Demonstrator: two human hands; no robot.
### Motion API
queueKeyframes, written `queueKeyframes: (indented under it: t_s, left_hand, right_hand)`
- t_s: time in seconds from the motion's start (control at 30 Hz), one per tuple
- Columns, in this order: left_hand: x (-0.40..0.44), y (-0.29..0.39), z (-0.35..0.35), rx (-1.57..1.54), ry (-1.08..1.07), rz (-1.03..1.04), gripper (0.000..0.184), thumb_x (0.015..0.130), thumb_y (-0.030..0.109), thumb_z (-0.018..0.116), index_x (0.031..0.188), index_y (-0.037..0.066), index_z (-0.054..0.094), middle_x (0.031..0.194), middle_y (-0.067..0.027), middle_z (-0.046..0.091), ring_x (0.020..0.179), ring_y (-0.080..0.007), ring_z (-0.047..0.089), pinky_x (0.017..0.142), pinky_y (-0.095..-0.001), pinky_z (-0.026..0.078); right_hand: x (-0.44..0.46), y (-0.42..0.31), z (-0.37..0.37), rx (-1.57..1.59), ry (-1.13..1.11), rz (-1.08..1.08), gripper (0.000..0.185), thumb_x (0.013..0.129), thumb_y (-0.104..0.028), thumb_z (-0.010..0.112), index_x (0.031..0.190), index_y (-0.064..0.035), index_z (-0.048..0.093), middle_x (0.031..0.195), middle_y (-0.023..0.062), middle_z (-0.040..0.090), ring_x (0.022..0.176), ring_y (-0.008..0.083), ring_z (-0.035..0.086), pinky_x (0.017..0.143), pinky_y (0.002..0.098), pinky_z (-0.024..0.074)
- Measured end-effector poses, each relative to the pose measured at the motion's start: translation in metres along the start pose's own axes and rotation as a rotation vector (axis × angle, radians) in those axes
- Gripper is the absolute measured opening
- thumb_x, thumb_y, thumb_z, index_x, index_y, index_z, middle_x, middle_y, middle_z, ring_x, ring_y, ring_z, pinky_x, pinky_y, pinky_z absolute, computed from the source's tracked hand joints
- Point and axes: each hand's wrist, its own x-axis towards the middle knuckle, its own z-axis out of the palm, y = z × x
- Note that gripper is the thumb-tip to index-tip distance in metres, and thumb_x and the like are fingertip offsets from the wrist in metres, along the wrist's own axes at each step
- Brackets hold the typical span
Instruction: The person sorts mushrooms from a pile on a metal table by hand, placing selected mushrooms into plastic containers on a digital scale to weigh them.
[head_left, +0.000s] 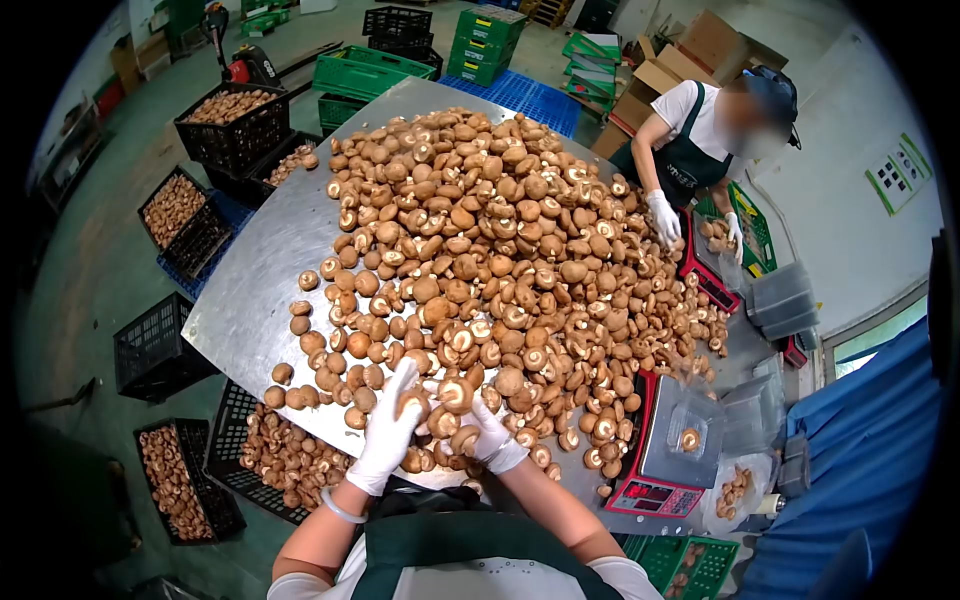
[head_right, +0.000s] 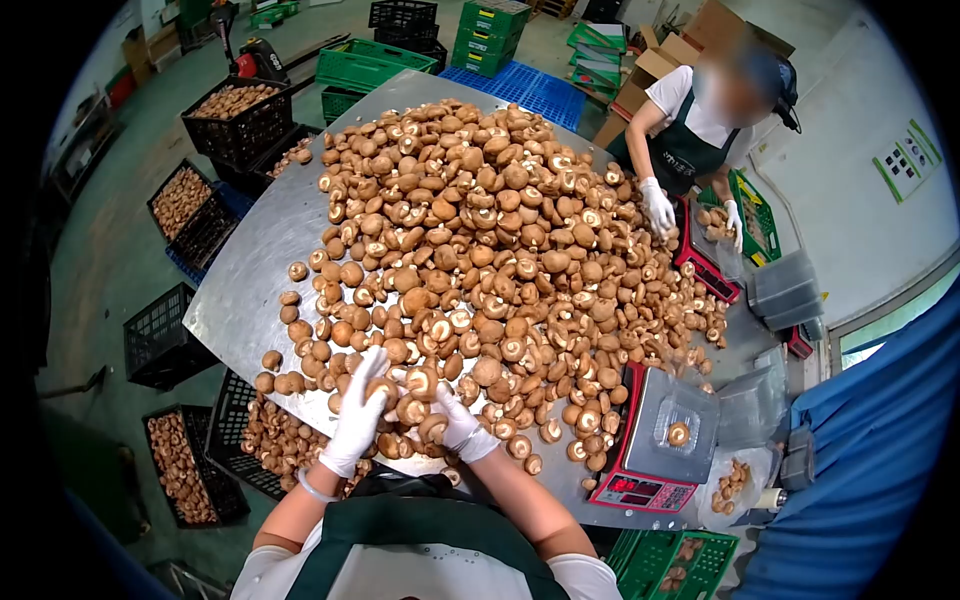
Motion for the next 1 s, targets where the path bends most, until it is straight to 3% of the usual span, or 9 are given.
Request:
queueKeyframes:
  t_s: [0.23,0.37,0.47,0.5,0.6,0.73,0.77,0.83,1.0]
  left_hand:
    - [0.005,0.008,-0.010,0.513,-0.160,0.148,0.062,0.085,0.022,0.058,0.140,0.003,0.037,0.141,-0.0185,0.041,0.134,-0.0328,0.034,0.112,-0.0401,0.025]
    - [0.014,0.042,0.005,0.665,-0.390,0.194,0.074,0.062,0.017,0.078,0.129,0.002,0.050,0.131,-0.0167,0.053,0.127,-0.0347,0.044,0.107,-0.0417,0.034]
    - [0.014,0.026,0.002,0.611,-0.405,0.198,0.068,0.059,0.012,0.080,0.122,0.001,0.056,0.126,-0.0163,0.056,0.123,-0.0341,0.048,0.105,-0.0412,0.036]
    - [0.014,0.023,0.005,0.588,-0.390,0.201,0.067,0.059,0.015,0.082,0.119,0.001,0.057,0.125,-0.0157,0.057,0.122,-0.0321,0.049,0.105,-0.0410,0.036]
    - [0.012,0.033,0.003,0.247,-0.320,0.047,0.061,0.068,0.013,0.077,0.122,0.000,0.053,0.125,-0.0127,0.056,0.122,-0.0255,0.049,0.107,-0.0381,0.033]
    - [0.010,0.025,-0.035,0.211,-0.066,0.027,0.058,0.073,-0.001,0.059,0.129,-0.002,0.045,0.132,-0.0121,0.048,0.126,-0.0242,0.043,0.110,-0.0357,0.028]
    - [0.007,0.018,-0.049,0.265,-0.017,0.048,0.057,0.075,-0.001,0.060,0.130,-0.002,0.044,0.132,-0.0121,0.047,0.126,-0.0238,0.042,0.109,-0.0350,0.028]
    - [-0.005,0.020,-0.060,0.277,0.097,-0.027,0.056,0.079,0.001,0.062,0.132,-0.001,0.043,0.132,-0.0123,0.047,0.127,-0.0236,0.041,0.109,-0.0346,0.029]
    - [-0.044,-0.018,-0.114,0.313,0.290,-0.096,0.056,0.081,0.004,0.064,0.133,0.000,0.043,0.133,-0.0120,0.046,0.126,-0.0227,0.041,0.107,-0.0344,0.031]
  right_hand:
    - [-0.006,0.015,-0.016,0.055,-0.085,0.165,0.064,0.095,-0.037,0.050,0.144,-0.0014,0.027,0.133,0.0131,0.050,0.110,0.0244,0.059,0.066,0.0270,0.0567]
    - [-0.004,0.027,-0.016,-0.493,0.265,0.067,0.082,0.089,-0.042,0.061,0.146,0.0019,0.021,0.148,0.0195,0.029,0.137,0.0245,0.029,0.109,0.0331,0.0303]
    - [-0.013,0.012,-0.005,-0.567,0.203,0.062,0.083,0.091,-0.039,0.059,0.143,0.0100,0.017,0.150,0.0196,0.024,0.141,0.0263,0.019,0.114,0.0315,0.0137]
    - [0.000,0.018,-0.013,-0.600,0.158,-0.033,0.072,0.092,-0.035,0.058,0.145,0.0002,0.026,0.143,0.0179,0.036,0.125,0.0210,0.043,0.098,0.0292,0.0405]
    - [-0.052,-0.043,0.030,-0.375,0.358,-0.037,0.039,0.096,-0.034,0.048,0.133,-0.0219,0.047,0.105,-0.0002,0.059,0.069,0.0002,0.050,0.044,0.0118,0.0333]
    - [-0.140,-0.151,0.001,-0.573,0.685,-0.592,0.025,0.091,-0.020,0.050,0.110,-0.0071,0.060,0.083,-0.0002,0.061,0.062,0.0039,0.052,0.047,0.0193,0.0412]
    - [-0.157,-0.170,0.024,-1.117,1.143,-0.794,0.027,0.091,-0.018,0.052,0.113,-0.0043,0.057,0.092,0.0031,0.061,0.070,0.0075,0.055,0.055,0.0214,0.0468]
    - [-0.214,-0.195,-0.043,-1.265,1.567,-0.981,0.036,0.090,-0.015,0.058,0.122,-0.0017,0.053,0.119,0.0097,0.053,0.095,0.0165,0.056,0.074,0.0262,0.0500]
    - [-0.328,-0.212,-0.130,-1.688,1.980,-0.709,0.032,0.091,-0.025,0.057,0.115,-0.0036,0.061,0.115,0.0179,0.057,0.110,0.0307,0.052,0.097,0.0392,0.0399]
